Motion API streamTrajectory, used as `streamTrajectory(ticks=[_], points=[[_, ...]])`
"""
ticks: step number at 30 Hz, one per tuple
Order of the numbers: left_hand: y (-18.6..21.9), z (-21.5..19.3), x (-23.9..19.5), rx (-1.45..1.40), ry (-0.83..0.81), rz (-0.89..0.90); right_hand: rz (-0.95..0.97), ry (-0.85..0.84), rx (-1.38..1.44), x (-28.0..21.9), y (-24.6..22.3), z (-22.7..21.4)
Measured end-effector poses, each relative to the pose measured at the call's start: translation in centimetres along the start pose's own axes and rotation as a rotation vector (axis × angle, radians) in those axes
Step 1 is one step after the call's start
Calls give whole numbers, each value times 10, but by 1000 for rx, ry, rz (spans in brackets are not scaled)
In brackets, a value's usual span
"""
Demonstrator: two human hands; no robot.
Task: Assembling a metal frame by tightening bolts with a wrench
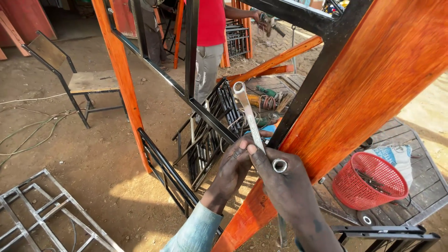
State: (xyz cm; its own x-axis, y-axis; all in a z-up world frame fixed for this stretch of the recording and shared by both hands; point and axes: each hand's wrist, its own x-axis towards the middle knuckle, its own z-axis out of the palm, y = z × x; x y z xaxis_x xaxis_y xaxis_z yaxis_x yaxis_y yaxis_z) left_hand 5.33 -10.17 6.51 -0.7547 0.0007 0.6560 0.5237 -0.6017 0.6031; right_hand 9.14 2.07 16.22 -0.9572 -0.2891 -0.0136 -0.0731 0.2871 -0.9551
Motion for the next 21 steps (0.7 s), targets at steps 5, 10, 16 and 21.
streamTrajectory(ticks=[5,10,16,21], points=[[-4,-10,-4,-47,-15,48,-162,42,-46,1,4,7],[6,-16,1,-23,-104,92,-275,199,-197,9,33,26],[8,-25,3,-51,-33,-134,-274,247,-419,3,47,27],[-6,-40,5,-430,32,-190,4,231,-645,-18,66,15]])
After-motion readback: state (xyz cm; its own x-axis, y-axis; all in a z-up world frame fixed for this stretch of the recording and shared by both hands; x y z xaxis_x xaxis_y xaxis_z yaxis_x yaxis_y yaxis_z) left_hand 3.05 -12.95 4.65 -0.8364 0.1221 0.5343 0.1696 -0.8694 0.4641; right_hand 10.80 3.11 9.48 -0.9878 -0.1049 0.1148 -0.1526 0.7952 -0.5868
